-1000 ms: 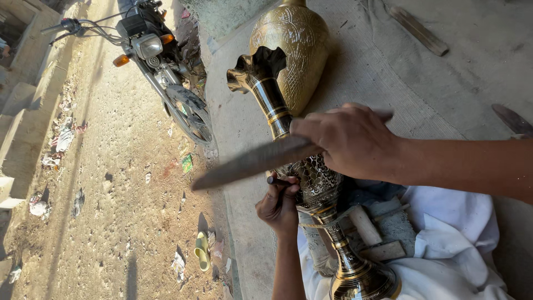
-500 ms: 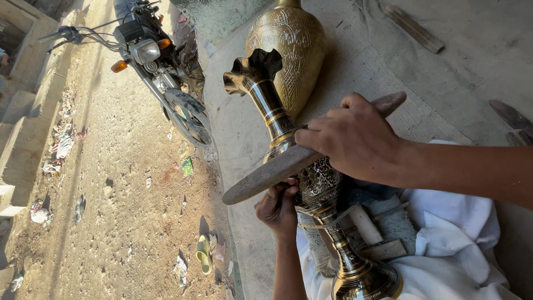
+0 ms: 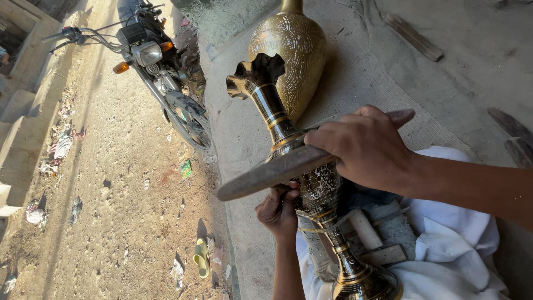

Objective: The person sits on a mat and uses a hammer and chisel to engrave intricate patterns onto a brass vase. They hold the chisel against the vase's surface and strike it repeatedly with the hammer to create detailed designs.

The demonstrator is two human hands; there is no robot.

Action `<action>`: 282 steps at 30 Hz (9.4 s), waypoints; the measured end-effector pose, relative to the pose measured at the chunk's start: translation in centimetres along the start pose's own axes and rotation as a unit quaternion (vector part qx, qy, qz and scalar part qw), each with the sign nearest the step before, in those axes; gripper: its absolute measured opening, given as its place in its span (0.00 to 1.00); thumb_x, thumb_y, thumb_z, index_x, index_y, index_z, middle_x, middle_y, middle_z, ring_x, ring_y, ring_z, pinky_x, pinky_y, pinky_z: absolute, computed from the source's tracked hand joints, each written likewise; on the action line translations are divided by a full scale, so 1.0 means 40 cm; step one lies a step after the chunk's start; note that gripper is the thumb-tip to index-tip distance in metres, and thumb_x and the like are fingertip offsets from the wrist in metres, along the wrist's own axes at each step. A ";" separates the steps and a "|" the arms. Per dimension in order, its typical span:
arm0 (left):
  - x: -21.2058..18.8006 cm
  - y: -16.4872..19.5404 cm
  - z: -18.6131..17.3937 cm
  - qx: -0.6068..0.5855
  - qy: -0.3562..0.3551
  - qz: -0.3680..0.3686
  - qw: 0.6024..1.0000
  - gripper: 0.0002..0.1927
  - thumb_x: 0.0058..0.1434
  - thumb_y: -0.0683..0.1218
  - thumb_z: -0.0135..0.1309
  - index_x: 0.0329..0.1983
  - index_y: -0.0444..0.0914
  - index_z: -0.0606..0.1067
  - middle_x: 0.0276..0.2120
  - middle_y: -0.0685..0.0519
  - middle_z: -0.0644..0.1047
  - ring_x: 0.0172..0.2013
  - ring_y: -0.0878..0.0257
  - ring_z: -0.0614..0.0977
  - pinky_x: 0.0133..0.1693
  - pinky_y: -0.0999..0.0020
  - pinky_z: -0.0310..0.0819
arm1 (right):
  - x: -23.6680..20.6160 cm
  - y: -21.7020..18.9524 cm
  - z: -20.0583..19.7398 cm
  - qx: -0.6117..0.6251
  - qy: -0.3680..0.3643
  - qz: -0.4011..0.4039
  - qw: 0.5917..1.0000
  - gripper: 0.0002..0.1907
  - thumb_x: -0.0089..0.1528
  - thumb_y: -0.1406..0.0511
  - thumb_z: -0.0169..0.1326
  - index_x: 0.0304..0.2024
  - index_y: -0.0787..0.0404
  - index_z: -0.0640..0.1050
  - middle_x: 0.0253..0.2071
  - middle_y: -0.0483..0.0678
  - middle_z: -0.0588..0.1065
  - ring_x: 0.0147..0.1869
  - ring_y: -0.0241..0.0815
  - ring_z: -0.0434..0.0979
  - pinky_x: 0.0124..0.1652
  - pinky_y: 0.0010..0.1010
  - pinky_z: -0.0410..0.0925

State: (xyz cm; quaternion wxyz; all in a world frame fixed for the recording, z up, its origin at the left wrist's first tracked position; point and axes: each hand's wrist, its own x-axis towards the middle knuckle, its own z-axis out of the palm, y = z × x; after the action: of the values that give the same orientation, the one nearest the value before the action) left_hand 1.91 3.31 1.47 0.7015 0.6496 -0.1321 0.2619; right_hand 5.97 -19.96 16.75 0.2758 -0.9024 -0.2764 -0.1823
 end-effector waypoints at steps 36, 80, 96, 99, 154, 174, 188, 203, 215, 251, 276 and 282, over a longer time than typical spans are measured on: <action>-0.014 -0.005 0.062 0.009 0.074 0.029 0.997 0.25 0.63 0.29 0.57 0.61 0.41 0.75 0.40 0.50 0.85 0.41 0.65 0.86 0.46 0.66 0.86 | 0.079 -0.020 -0.045 0.108 -0.039 0.086 0.990 0.09 0.55 0.68 0.61 0.38 0.54 0.77 0.26 0.44 0.77 0.30 0.44 0.82 0.36 0.45 0.69; 0.033 0.011 0.008 0.018 -0.031 0.023 0.999 0.14 0.63 0.29 0.57 0.47 0.37 0.83 0.35 0.49 0.85 0.39 0.64 0.86 0.60 0.61 0.74 | 0.073 -0.011 -0.021 -0.062 -0.064 -0.015 0.996 0.19 0.50 0.69 0.62 0.43 0.49 0.77 0.29 0.43 0.79 0.34 0.46 0.82 0.41 0.50 0.69; 0.041 0.025 0.000 0.044 -0.071 0.104 0.991 0.09 0.67 0.27 0.56 0.44 0.30 0.82 0.36 0.46 0.84 0.43 0.61 0.86 0.65 0.61 0.72 | 0.036 -0.010 0.004 0.019 0.006 0.022 1.000 0.19 0.52 0.69 0.63 0.45 0.54 0.76 0.29 0.44 0.78 0.36 0.47 0.81 0.38 0.47 0.70; 0.039 0.030 -0.001 0.029 -0.038 -0.009 0.999 0.08 0.60 0.29 0.59 0.41 0.30 0.82 0.35 0.48 0.84 0.37 0.64 0.85 0.43 0.70 0.82 | 0.029 -0.013 0.004 -0.044 0.010 -0.019 0.999 0.21 0.48 0.70 0.63 0.44 0.53 0.77 0.30 0.44 0.79 0.35 0.48 0.81 0.37 0.48 0.70; 0.054 -0.010 0.003 -0.007 -0.065 0.016 0.998 0.25 0.62 0.30 0.58 0.59 0.44 0.78 0.36 0.50 0.85 0.40 0.65 0.86 0.53 0.64 0.81 | 0.021 0.029 -0.044 -0.144 -0.083 0.075 0.983 0.21 0.50 0.67 0.64 0.47 0.48 0.81 0.32 0.42 0.80 0.34 0.45 0.83 0.43 0.49 0.70; 0.047 -0.028 0.021 -0.092 0.022 0.001 0.996 0.24 0.65 0.30 0.60 0.63 0.36 0.76 0.42 0.44 0.84 0.43 0.59 0.87 0.69 0.61 0.74 | -0.011 0.068 -0.040 -0.073 -0.017 0.103 0.992 0.22 0.52 0.71 0.60 0.49 0.54 0.78 0.33 0.49 0.80 0.33 0.54 0.81 0.34 0.47 0.70; 0.051 0.001 0.066 0.000 -0.089 0.013 0.996 0.19 0.66 0.27 0.53 0.57 0.34 0.79 0.40 0.46 0.85 0.39 0.66 0.86 0.46 0.70 0.84 | -0.074 0.127 -0.051 -0.138 0.013 0.083 0.987 0.23 0.51 0.73 0.59 0.49 0.51 0.81 0.35 0.45 0.80 0.38 0.49 0.81 0.45 0.44 0.72; 0.081 -0.089 -0.043 -0.290 0.115 -0.100 0.945 0.21 0.59 0.36 0.58 0.56 0.39 0.75 0.42 0.50 0.84 0.42 0.64 0.86 0.50 0.68 0.84 | 0.071 -0.100 -0.102 0.168 -0.100 -0.006 0.981 0.19 0.59 0.70 0.60 0.51 0.47 0.80 0.36 0.36 0.83 0.37 0.30 0.83 0.36 0.26 0.73; 0.178 -0.008 0.018 -0.085 -0.177 -0.113 0.974 0.31 0.62 0.33 0.61 0.69 0.37 0.70 0.45 0.46 0.84 0.42 0.64 0.85 0.49 0.68 0.82 | -0.054 0.105 0.023 0.305 -0.009 0.257 0.917 0.26 0.52 0.62 0.68 0.50 0.59 0.73 0.36 0.41 0.75 0.33 0.31 0.71 0.35 0.29 0.70; 0.245 0.000 -0.004 -0.024 -0.377 0.029 0.925 0.29 0.60 0.26 0.56 0.62 0.42 0.76 0.43 0.45 0.84 0.44 0.62 0.88 0.48 0.70 0.85 | -0.180 0.086 0.006 -0.014 0.076 0.206 0.976 0.22 0.53 0.68 0.62 0.51 0.53 0.78 0.33 0.45 0.79 0.37 0.43 0.82 0.39 0.41 0.71; 0.275 0.013 -0.012 -0.033 -0.414 0.057 0.908 0.26 0.60 0.33 0.63 0.61 0.44 0.76 0.40 0.47 0.85 0.41 0.62 0.88 0.46 0.69 0.86 | -0.269 0.051 0.020 -0.068 0.111 0.259 0.957 0.18 0.59 0.71 0.58 0.52 0.55 0.78 0.36 0.45 0.81 0.36 0.43 0.82 0.38 0.37 0.71; 0.279 0.017 -0.009 -0.066 -0.419 0.026 0.905 0.24 0.63 0.32 0.60 0.61 0.43 0.76 0.40 0.46 0.84 0.43 0.60 0.88 0.47 0.68 0.86 | -0.261 0.044 0.011 -0.064 0.148 0.244 0.956 0.20 0.57 0.72 0.59 0.52 0.56 0.77 0.41 0.48 0.80 0.41 0.46 0.82 0.42 0.39 0.71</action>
State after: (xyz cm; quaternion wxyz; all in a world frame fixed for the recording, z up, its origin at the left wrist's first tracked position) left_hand 10.72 5.86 7.88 0.6156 0.6479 -0.4479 -0.0254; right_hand -1.05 -25.06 10.69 0.2911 -0.9212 0.0085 -0.2582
